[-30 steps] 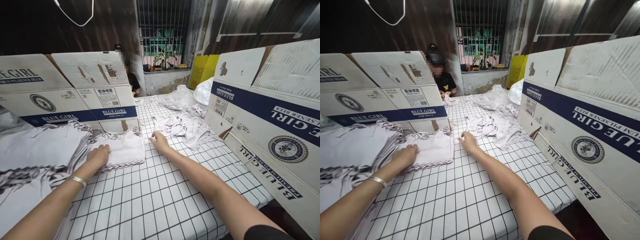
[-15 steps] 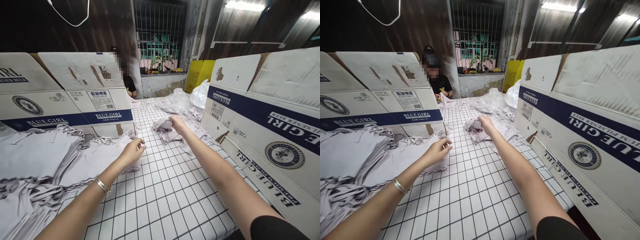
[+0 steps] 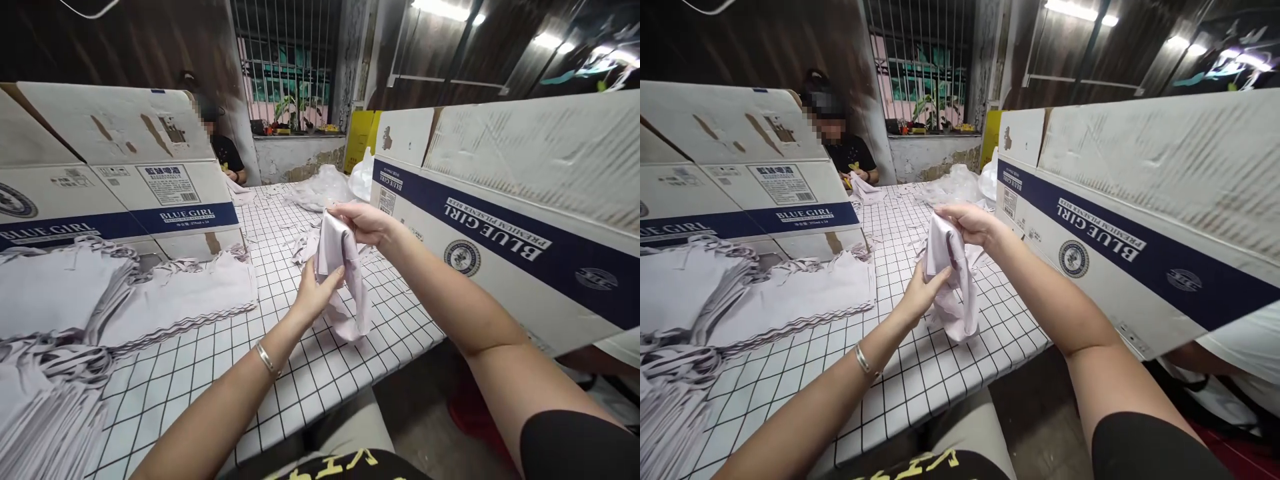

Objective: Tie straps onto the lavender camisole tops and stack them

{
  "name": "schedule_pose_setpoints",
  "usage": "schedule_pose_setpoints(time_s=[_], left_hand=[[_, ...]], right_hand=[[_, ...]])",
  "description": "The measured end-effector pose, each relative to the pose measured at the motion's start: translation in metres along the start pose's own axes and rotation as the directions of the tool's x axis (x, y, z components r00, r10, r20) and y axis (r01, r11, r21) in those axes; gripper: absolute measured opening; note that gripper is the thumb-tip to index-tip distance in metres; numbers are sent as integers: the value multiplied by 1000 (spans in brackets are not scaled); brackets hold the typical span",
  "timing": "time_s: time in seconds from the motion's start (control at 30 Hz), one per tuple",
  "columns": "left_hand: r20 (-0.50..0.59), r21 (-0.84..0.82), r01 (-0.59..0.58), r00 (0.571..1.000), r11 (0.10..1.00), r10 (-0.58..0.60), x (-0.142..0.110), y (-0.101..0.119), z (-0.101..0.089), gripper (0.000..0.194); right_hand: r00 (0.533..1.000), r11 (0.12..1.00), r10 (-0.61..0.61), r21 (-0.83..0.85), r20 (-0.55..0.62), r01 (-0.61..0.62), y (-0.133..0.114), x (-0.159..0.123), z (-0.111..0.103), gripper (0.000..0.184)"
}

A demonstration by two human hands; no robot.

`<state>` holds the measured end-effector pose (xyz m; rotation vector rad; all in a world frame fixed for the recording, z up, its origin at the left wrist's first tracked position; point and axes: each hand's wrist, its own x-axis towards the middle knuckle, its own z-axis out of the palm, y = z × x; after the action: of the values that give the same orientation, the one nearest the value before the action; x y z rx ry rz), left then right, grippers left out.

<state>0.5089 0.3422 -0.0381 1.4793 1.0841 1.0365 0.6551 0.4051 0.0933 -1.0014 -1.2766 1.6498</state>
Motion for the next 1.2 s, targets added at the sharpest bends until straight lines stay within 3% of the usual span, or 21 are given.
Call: schedule_pose_setpoints(time_s=[0.1,0.17,0.2,0.27,0.33,0.37,0.43,0.5,0.6,0.67,0.73,0.8,0.87,0.97,1.03,1.13,1.2], left_hand=[[-103,191,-7,994,982,27,7,-14,-5,28],[-110,364,4,993,932,38,12,-27,-19,20],[-113,446,12,993,895,43,14,-32,-27,20],[-129,568,38,991,822,44,18,-37,-47,20],[-160,628,82,987,774,26,25,-33,-67,19],[-178,639,111,984,761,6,30,-27,-77,17],[-209,650,164,977,742,-33,44,-11,-96,14],[-232,632,203,970,748,-67,60,11,-113,12],[-258,547,217,962,809,-84,80,47,-131,12],[-272,523,194,961,830,-53,78,65,-136,12],[-250,587,136,968,798,19,59,70,-136,12],[-183,687,84,981,722,60,23,54,-129,12],[-116,771,75,993,632,23,-24,22,-120,17],[-72,817,140,987,559,-142,-93,-32,-108,27],[-84,781,227,961,582,-262,-122,-55,-106,29],[-119,551,410,901,727,-418,-121,-53,-119,31],[-191,380,461,887,802,-420,-89,-24,-134,36]], right_hand=[[998,982,8,-187,61,4,3,-21,-17,16],[997,894,-71,-445,-36,48,8,-32,-33,19],[978,791,-168,-609,-122,60,11,-37,-42,18],[892,481,-385,-876,-235,-23,19,-43,-60,19],[837,208,-478,-960,-267,-187,27,-46,-77,25],[835,126,-469,-958,-287,-258,30,-46,-86,26],[844,55,-393,-925,-365,-375,32,-42,-100,26],[848,75,-292,-894,-443,-442,29,-34,-110,23],[844,225,-173,-854,-508,-468,17,-24,-115,20],[847,351,-163,-832,-506,-430,10,-24,-115,20],[866,452,-171,-818,-471,-355,15,-33,-113,19],[893,495,-173,-821,-415,-286,39,-52,-110,18],[917,494,-155,-833,-367,-250,81,-79,-104,17],[929,499,-57,-816,-367,-292,153,-128,-90,15],[916,533,40,-767,-399,-358,189,-158,-77,14],[904,638,103,-670,-415,-380,207,-184,-53,12],[922,730,103,-601,-373,-325,199,-184,-31,17]])
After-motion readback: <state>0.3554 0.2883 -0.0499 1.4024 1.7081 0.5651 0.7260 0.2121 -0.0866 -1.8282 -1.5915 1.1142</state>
